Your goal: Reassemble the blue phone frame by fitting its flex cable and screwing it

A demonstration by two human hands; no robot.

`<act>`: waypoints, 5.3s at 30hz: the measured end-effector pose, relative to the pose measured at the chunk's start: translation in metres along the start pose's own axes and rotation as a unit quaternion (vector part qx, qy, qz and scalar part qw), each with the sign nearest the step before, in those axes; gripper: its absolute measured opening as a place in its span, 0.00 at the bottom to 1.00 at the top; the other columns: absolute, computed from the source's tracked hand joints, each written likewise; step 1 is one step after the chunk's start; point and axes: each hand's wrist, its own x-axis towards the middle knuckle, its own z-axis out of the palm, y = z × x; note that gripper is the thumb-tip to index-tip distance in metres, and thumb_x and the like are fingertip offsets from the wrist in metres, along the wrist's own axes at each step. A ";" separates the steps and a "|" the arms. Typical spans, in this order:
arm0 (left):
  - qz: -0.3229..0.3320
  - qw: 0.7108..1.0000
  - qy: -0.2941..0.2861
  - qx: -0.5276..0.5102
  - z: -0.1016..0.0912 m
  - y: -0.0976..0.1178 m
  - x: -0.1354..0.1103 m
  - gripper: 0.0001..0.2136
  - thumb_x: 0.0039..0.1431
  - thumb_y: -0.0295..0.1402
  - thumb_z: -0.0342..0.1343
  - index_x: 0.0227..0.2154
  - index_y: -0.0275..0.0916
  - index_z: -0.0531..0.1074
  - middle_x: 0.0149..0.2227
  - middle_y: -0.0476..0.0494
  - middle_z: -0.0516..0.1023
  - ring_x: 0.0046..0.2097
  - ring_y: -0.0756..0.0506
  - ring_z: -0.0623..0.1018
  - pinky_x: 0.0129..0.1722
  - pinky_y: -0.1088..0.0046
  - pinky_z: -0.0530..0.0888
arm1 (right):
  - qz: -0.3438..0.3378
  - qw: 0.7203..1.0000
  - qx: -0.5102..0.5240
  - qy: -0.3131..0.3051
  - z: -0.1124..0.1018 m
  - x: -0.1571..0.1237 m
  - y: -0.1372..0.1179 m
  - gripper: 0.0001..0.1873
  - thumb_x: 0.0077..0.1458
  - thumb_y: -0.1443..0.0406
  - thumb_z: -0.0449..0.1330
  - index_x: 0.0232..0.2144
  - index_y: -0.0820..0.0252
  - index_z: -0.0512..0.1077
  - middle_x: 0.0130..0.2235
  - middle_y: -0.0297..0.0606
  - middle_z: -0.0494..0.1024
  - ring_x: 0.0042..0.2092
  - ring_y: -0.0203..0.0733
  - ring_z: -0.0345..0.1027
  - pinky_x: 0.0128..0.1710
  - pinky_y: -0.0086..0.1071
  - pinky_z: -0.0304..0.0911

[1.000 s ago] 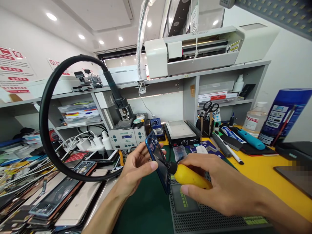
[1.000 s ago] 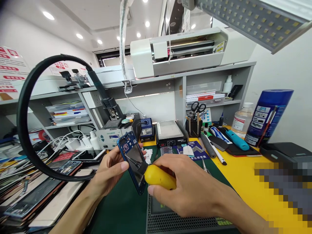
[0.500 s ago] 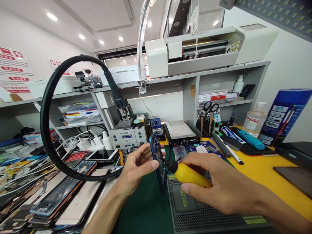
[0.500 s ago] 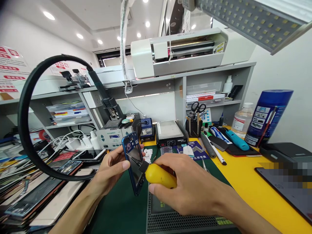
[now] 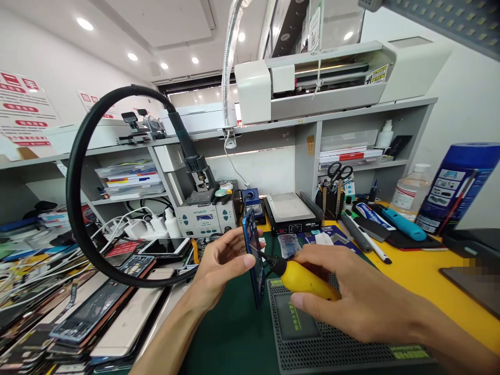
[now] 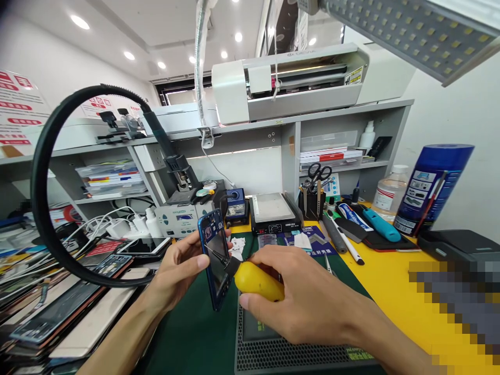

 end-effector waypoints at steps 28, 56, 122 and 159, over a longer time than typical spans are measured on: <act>0.023 0.999 0.048 0.002 -0.004 -0.002 0.003 0.23 0.57 0.37 0.66 0.55 0.41 0.73 0.59 0.38 0.75 0.59 0.33 0.73 0.57 0.58 0.71 | 0.014 0.999 0.019 -0.033 0.001 0.001 -0.003 0.10 0.59 0.59 0.61 0.39 0.59 0.74 0.35 0.36 0.74 0.35 0.43 0.65 0.36 0.36 0.61; 0.012 1.000 -0.004 -0.024 -0.005 -0.005 0.002 0.22 0.57 0.35 0.66 0.55 0.41 0.73 0.58 0.39 0.75 0.61 0.33 0.72 0.60 0.60 0.69 | 0.003 0.999 0.030 -0.011 0.000 0.001 0.000 0.11 0.58 0.59 0.62 0.40 0.59 0.74 0.36 0.36 0.75 0.35 0.42 0.66 0.36 0.35 0.60; -0.022 0.998 -0.043 -0.039 0.000 -0.001 0.002 0.23 0.55 0.33 0.68 0.54 0.43 0.75 0.57 0.38 0.77 0.62 0.31 0.71 0.62 0.53 0.68 | -0.014 0.998 0.053 -0.004 -0.003 -0.004 -0.002 0.11 0.57 0.59 0.64 0.40 0.60 0.76 0.35 0.36 0.75 0.34 0.42 0.67 0.36 0.34 0.62; 0.011 0.995 0.006 -0.103 -0.009 -0.005 0.005 0.29 0.52 0.33 0.69 0.59 0.44 0.72 0.62 0.38 0.72 0.63 0.30 0.69 0.61 0.53 0.69 | -0.001 0.998 0.048 -0.041 -0.004 -0.004 0.000 0.08 0.56 0.60 0.64 0.36 0.58 0.74 0.34 0.33 0.73 0.36 0.41 0.65 0.38 0.33 0.60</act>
